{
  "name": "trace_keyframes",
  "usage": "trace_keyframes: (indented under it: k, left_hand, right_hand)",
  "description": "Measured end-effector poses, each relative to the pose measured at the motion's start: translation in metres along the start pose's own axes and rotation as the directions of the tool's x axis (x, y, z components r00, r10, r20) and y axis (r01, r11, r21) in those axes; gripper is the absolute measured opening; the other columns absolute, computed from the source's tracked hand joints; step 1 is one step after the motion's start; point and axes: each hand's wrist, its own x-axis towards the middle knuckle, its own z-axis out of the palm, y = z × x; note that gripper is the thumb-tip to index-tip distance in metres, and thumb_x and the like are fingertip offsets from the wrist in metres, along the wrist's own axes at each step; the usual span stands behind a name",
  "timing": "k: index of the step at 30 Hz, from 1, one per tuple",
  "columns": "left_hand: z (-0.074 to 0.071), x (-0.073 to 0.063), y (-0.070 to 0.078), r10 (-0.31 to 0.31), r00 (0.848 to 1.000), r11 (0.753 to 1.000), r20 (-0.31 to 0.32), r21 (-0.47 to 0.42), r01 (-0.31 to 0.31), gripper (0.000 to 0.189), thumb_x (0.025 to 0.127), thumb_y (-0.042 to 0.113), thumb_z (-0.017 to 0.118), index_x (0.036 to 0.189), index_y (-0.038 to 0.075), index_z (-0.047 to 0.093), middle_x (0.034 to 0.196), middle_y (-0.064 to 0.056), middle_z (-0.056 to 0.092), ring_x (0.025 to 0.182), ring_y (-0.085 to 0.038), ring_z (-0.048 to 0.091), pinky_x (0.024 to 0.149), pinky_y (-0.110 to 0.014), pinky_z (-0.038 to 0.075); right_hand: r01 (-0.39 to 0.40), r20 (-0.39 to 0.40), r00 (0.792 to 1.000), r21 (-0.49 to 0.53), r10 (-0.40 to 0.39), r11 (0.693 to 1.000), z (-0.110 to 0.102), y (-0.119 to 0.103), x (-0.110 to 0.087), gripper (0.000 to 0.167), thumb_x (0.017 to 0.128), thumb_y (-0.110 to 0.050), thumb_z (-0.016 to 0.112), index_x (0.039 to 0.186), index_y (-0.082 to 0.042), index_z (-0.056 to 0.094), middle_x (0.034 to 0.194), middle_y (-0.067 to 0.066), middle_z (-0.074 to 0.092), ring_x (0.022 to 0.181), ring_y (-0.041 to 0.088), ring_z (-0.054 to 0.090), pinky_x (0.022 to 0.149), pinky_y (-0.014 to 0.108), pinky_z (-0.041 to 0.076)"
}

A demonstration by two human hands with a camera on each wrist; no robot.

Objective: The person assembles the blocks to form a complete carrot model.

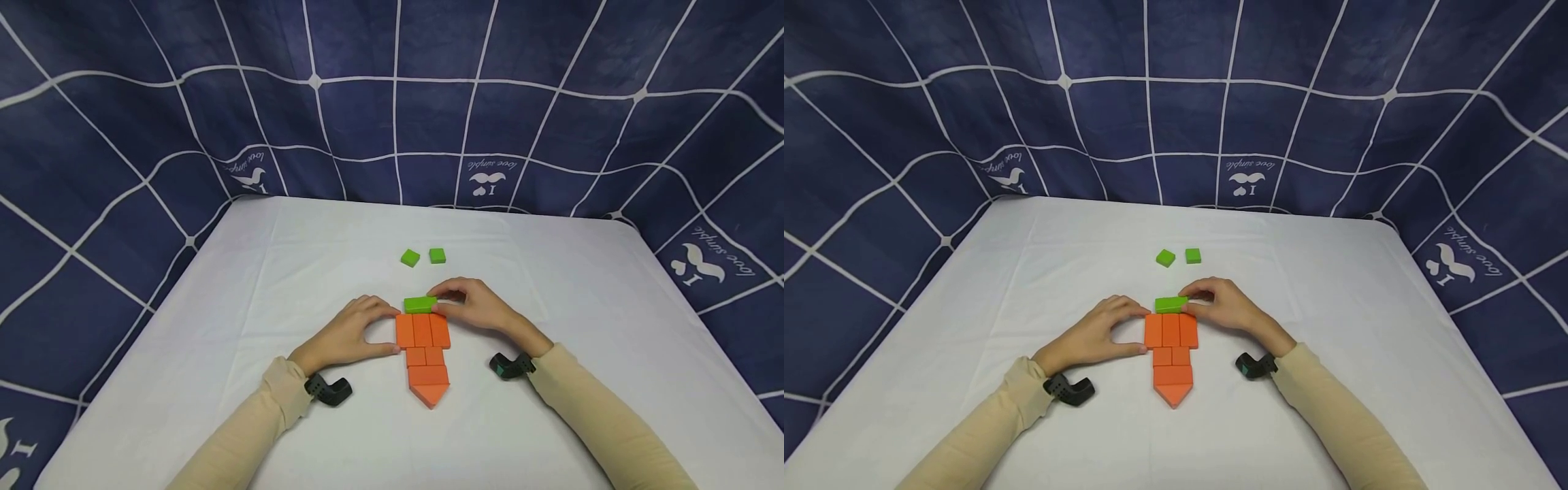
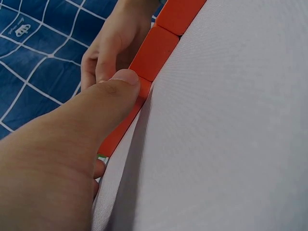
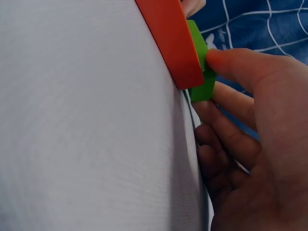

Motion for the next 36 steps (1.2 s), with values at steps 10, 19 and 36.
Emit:
trace_keyframes:
  k: [10, 19, 36]
  left_hand:
    - [-0.001, -0.001, -0.001, 0.009, 1.000, 1.000, -0.014, -0.001, -0.009, 0.064, 0.086, 0.057, 0.078, 0.136, 0.019, 0.065, 0.131, 0.004, 0.061, 0.127, -0.018, 0.052, 0.114, -0.047, 0.040]
    - [-0.001, 0.000, -0.002, -0.006, 1.000, 1.000, -0.001, -0.001, 0.006, 0.065, 0.086, 0.059, 0.077, 0.138, 0.021, 0.064, 0.132, 0.006, 0.061, 0.128, -0.016, 0.051, 0.114, -0.045, 0.039]
    - [0.000, 0.000, -0.002, -0.001, 1.000, 1.000, 0.001, 0.002, 0.001, 0.066, 0.086, 0.061, 0.076, 0.137, 0.021, 0.065, 0.131, 0.007, 0.061, 0.126, -0.015, 0.051, 0.114, -0.045, 0.039]
  right_hand:
    - [0.054, 0.032, 0.998, -0.027, -0.053, 0.998, 0.000, -0.002, 0.003, 0.021, 0.095, -0.020, 0.075, 0.116, -0.020, 0.077, 0.111, -0.007, 0.073, 0.107, 0.015, 0.063, 0.097, 0.036, 0.051]
    - [0.047, -0.032, 0.998, -0.039, -0.048, 0.998, -0.004, 0.003, 0.020, 0.020, 0.095, -0.017, 0.073, 0.115, -0.017, 0.077, 0.111, -0.003, 0.074, 0.097, 0.014, 0.064, 0.086, 0.029, 0.053]
    - [-0.055, -0.387, 0.922, -0.061, 0.028, 0.997, -0.012, 0.029, 0.052, 0.036, 0.093, -0.010, 0.074, 0.128, -0.005, 0.069, 0.115, 0.016, 0.070, 0.091, 0.026, 0.062, 0.077, 0.030, 0.048]
